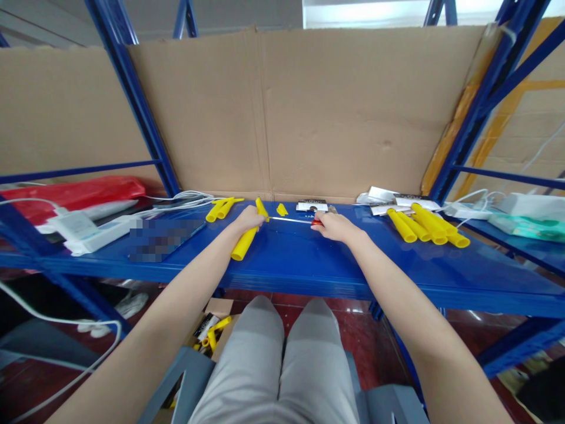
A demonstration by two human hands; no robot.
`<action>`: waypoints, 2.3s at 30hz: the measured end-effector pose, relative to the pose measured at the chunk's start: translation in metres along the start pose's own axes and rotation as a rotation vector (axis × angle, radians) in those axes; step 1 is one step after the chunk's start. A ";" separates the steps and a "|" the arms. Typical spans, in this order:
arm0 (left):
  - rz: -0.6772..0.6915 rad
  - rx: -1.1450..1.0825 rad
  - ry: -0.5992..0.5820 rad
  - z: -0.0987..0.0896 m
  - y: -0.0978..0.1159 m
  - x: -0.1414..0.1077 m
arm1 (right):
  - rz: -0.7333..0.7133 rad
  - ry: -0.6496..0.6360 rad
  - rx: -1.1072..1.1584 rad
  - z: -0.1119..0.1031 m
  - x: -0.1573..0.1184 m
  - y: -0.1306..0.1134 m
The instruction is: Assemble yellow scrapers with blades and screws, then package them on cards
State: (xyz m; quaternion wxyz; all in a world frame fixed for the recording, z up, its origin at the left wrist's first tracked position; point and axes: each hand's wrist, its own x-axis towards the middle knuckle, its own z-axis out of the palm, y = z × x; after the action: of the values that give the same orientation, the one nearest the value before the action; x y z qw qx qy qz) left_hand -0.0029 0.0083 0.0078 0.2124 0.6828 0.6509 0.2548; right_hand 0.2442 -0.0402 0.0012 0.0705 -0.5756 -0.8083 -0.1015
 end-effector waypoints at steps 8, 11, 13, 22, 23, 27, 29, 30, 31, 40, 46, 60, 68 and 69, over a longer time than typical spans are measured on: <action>-0.005 -0.002 -0.002 0.001 0.000 0.001 | -0.034 0.086 0.000 0.004 0.002 0.005; 0.005 -0.007 -0.003 0.001 -0.001 0.002 | -0.005 0.070 -0.077 0.002 0.001 0.003; 0.010 -0.009 -0.005 0.001 -0.002 0.002 | 0.007 0.049 -0.101 0.001 0.001 0.001; 0.020 0.023 -0.009 0.000 -0.001 0.001 | -0.045 0.071 0.030 0.003 0.003 0.005; 0.021 0.025 -0.007 0.001 -0.001 0.002 | -0.046 0.082 0.020 0.003 0.003 0.005; 0.025 0.021 -0.003 0.002 -0.003 0.005 | -0.035 0.080 -0.072 0.001 0.001 0.003; 0.017 0.008 -0.009 0.002 -0.003 0.006 | -0.020 0.059 -0.098 0.001 0.000 0.002; 0.014 0.003 -0.013 0.002 -0.003 0.006 | -0.012 0.048 -0.100 0.001 0.000 0.001; 0.010 0.003 -0.016 0.002 -0.003 0.006 | -0.006 0.037 -0.094 0.001 0.000 0.000; 0.012 0.016 -0.009 0.002 -0.002 0.004 | -0.010 0.059 0.015 0.004 0.003 0.003; 0.024 0.014 -0.015 0.002 -0.002 0.005 | 0.009 0.027 -0.107 0.003 0.002 0.001; 0.025 0.019 -0.020 0.002 -0.002 0.004 | 0.002 0.035 -0.055 0.000 0.001 0.000; 0.006 0.027 -0.008 0.003 -0.002 0.006 | 0.022 -0.008 -0.106 0.000 0.001 -0.001; 0.002 0.027 -0.007 0.003 -0.002 0.006 | 0.029 -0.011 -0.103 0.000 0.001 -0.002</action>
State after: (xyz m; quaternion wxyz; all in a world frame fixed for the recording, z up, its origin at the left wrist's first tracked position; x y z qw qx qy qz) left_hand -0.0031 0.0143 0.0047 0.2052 0.6871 0.6529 0.2440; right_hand 0.2422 -0.0403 0.0010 0.0376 -0.5908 -0.7939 -0.1387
